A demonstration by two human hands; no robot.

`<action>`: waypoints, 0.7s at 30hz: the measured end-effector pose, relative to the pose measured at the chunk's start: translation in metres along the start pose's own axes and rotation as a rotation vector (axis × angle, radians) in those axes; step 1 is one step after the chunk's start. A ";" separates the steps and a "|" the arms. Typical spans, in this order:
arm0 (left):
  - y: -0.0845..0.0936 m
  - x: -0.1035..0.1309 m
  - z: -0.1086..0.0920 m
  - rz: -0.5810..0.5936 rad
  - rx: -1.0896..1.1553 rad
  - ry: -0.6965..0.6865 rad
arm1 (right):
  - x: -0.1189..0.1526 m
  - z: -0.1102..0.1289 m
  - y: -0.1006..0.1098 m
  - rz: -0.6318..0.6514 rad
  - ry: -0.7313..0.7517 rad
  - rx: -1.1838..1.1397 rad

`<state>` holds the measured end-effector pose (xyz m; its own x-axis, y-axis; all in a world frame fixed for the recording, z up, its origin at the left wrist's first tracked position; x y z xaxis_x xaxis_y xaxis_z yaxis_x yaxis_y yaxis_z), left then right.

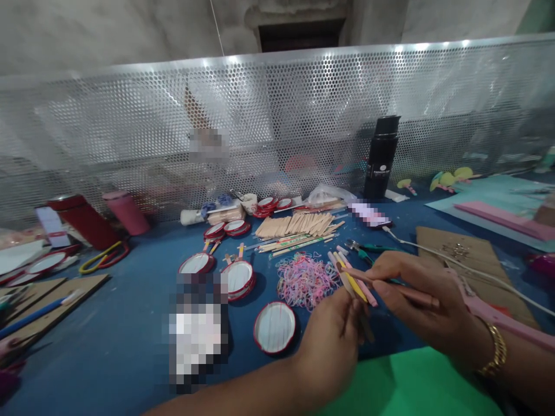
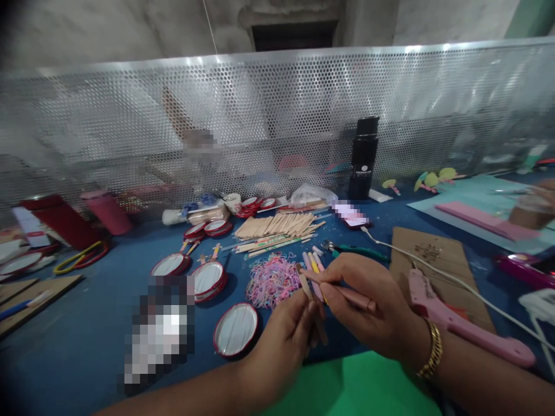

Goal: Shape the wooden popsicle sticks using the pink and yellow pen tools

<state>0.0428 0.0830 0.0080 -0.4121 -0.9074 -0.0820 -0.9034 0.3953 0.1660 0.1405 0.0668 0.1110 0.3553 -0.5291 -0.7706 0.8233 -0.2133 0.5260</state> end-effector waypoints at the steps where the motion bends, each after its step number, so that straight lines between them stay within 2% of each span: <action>1: 0.000 0.000 0.000 0.000 -0.003 0.002 | 0.000 0.000 0.000 -0.003 -0.003 -0.001; 10: 0.001 -0.001 -0.004 -0.007 -0.025 -0.016 | 0.001 -0.004 0.002 -0.041 -0.016 0.014; 21: 0.002 -0.002 -0.004 -0.009 -0.011 -0.023 | 0.002 -0.009 0.001 -0.026 -0.068 0.056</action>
Point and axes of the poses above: each hand's wrist, its own x-axis away from the middle knuckle, its own y-axis out of the back of the hand, z = x × y, the point moved 10 cm from there along -x, towards the middle knuckle, and after that the axes turned 6 degrees about x, right-handed, at the moved point
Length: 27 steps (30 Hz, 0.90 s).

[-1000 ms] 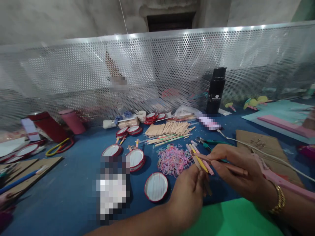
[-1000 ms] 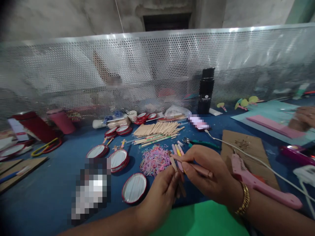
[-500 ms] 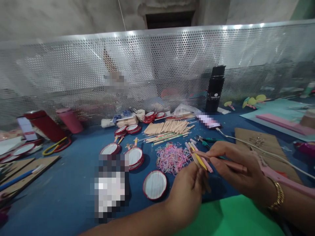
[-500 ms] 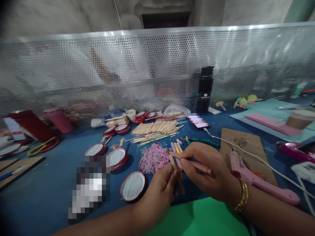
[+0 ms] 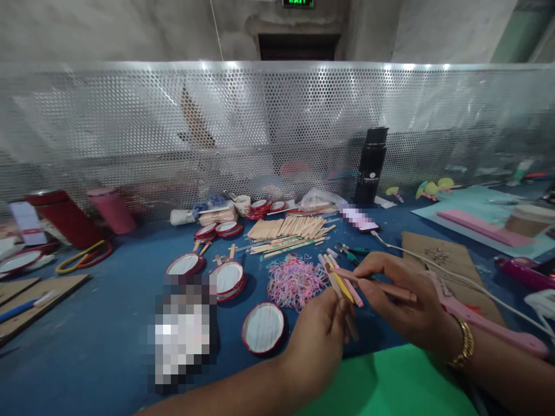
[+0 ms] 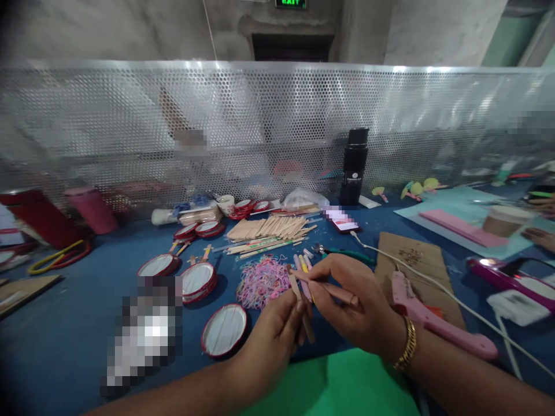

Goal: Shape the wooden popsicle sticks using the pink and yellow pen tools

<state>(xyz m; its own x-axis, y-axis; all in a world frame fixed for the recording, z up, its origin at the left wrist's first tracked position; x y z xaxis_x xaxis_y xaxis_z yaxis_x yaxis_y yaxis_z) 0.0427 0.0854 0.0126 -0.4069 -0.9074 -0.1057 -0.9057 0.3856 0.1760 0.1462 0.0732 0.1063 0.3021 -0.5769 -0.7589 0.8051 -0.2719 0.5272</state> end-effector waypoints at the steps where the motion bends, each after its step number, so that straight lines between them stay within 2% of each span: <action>1: 0.000 0.000 -0.001 -0.002 -0.010 -0.005 | 0.000 0.000 0.000 0.002 0.000 -0.006; 6: 0.001 0.001 -0.003 -0.014 -0.026 -0.028 | 0.001 0.001 0.000 -0.008 0.030 -0.044; 13: 0.000 0.002 0.000 -0.019 -0.031 -0.008 | 0.007 -0.011 -0.002 0.002 -0.019 -0.098; 20: 0.001 0.000 0.000 -0.031 0.036 -0.025 | 0.005 -0.017 0.002 -0.037 -0.069 0.015; 27: 0.002 -0.001 -0.002 -0.031 0.093 -0.014 | 0.004 -0.010 -0.002 -0.014 -0.034 -0.066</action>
Point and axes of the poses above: each hand's wrist, its own x-axis away from the middle knuckle, its own y-axis out of the back of the hand, z = x × y, the point moved 10 cm from there along -x, towards the middle knuckle, and after that the axes turned 6 degrees about x, right-handed, at the moved point
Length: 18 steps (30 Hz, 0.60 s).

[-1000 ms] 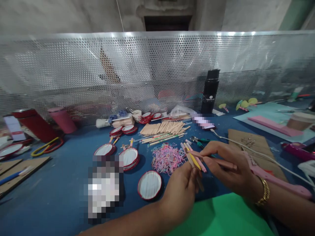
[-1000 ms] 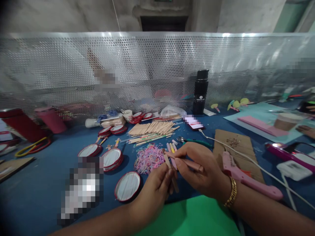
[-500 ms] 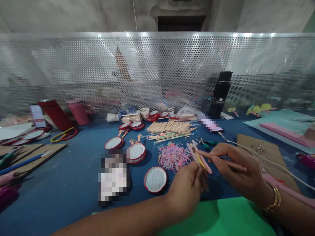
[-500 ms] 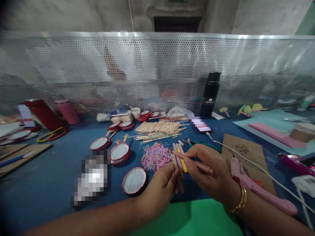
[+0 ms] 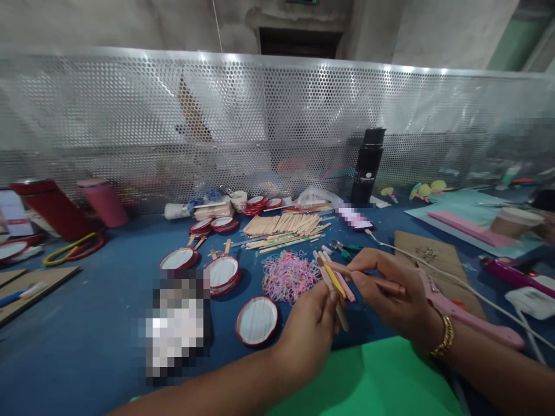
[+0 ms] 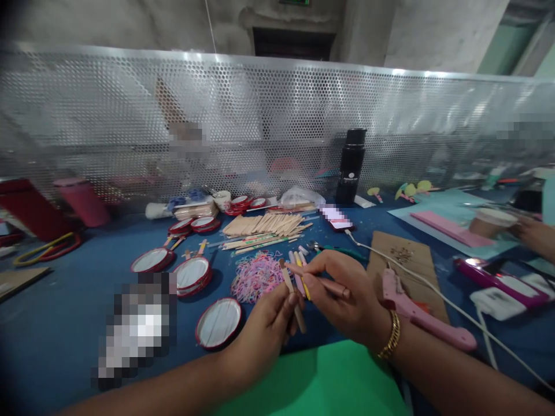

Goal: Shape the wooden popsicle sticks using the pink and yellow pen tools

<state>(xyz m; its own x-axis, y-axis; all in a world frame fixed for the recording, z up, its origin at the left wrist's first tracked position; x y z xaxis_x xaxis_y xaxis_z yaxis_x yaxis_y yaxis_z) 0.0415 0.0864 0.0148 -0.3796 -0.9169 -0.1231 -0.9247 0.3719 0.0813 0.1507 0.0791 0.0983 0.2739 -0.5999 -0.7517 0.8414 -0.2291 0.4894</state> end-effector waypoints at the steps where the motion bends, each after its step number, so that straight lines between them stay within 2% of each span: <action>1: 0.000 0.000 -0.001 0.001 -0.003 -0.001 | -0.001 0.002 0.000 -0.001 0.009 0.001; 6: 0.001 0.000 -0.001 -0.006 -0.026 0.010 | -0.005 0.008 0.001 -0.009 0.032 0.021; 12: 0.003 0.000 0.003 -0.022 -0.043 0.018 | -0.005 0.000 0.006 -0.060 -0.031 0.065; 18: 0.001 0.001 0.004 -0.001 -0.027 -0.004 | 0.000 0.006 -0.002 0.004 0.062 -0.036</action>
Point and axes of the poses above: each hand's wrist, its own x-axis away from the middle knuckle, its own y-axis out of the back of the hand, z = x × y, the point moved 10 cm from there along -x, towards the middle knuckle, and after that the axes turned 6 degrees about x, right-handed, at the moved point
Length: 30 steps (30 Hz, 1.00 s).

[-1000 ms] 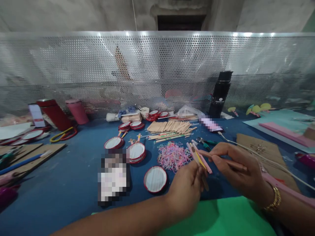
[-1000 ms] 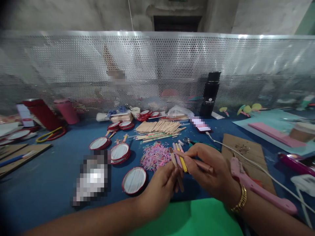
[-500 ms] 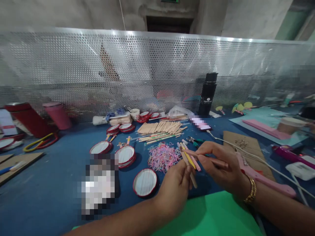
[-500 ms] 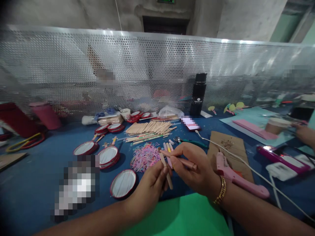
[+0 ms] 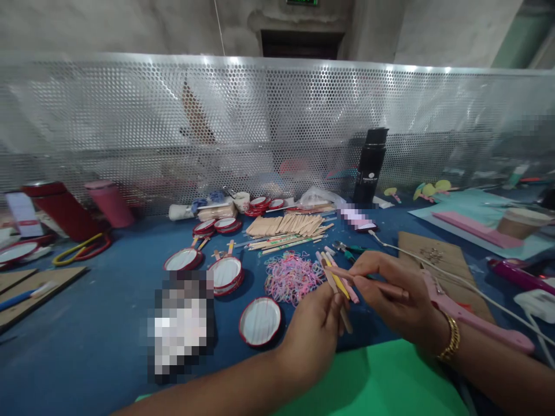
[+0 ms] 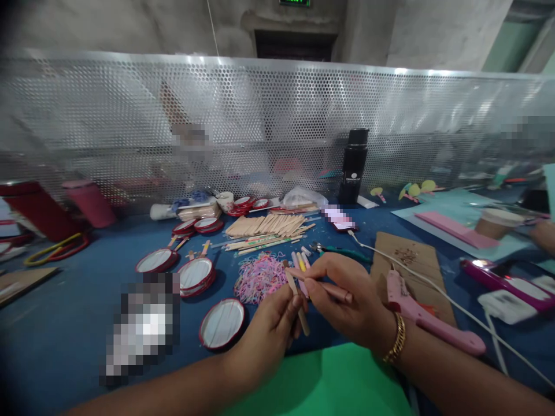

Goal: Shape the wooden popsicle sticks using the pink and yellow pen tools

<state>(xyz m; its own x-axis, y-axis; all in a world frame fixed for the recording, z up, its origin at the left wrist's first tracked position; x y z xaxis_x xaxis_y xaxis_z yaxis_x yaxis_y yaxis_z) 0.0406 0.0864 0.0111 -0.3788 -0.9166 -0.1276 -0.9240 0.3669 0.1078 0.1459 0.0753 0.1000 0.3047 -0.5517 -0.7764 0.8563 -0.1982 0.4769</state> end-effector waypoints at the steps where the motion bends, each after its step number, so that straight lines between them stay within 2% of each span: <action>1: 0.000 0.000 0.000 -0.001 0.004 0.001 | 0.000 -0.001 0.000 0.004 -0.001 -0.001; 7: -0.001 0.000 -0.002 0.007 -0.042 0.004 | 0.001 -0.009 0.008 -0.037 -0.081 0.041; 13: -0.002 0.001 -0.003 0.027 -0.068 0.015 | -0.001 0.009 0.002 0.027 0.026 0.020; 22: -0.001 0.002 0.002 0.014 -0.038 0.041 | 0.001 0.002 0.006 0.003 -0.018 0.042; 30: -0.003 0.002 -0.001 0.031 -0.038 0.037 | -0.003 0.009 0.005 0.017 0.023 0.030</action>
<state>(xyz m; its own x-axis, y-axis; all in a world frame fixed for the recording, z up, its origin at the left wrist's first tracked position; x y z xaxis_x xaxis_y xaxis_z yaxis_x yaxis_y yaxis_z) 0.0422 0.0833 0.0119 -0.4046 -0.9103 -0.0873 -0.9089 0.3898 0.1483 0.1455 0.0689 0.1085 0.3291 -0.5366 -0.7770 0.8380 -0.2133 0.5023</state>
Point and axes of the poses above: each hand's wrist, its own x-axis away from the middle knuckle, its own y-axis out of the back of the hand, z = x × y, the point moved 10 cm from there along -x, towards the middle knuckle, and after that the axes turned 6 degrees about x, right-handed, at the moved point
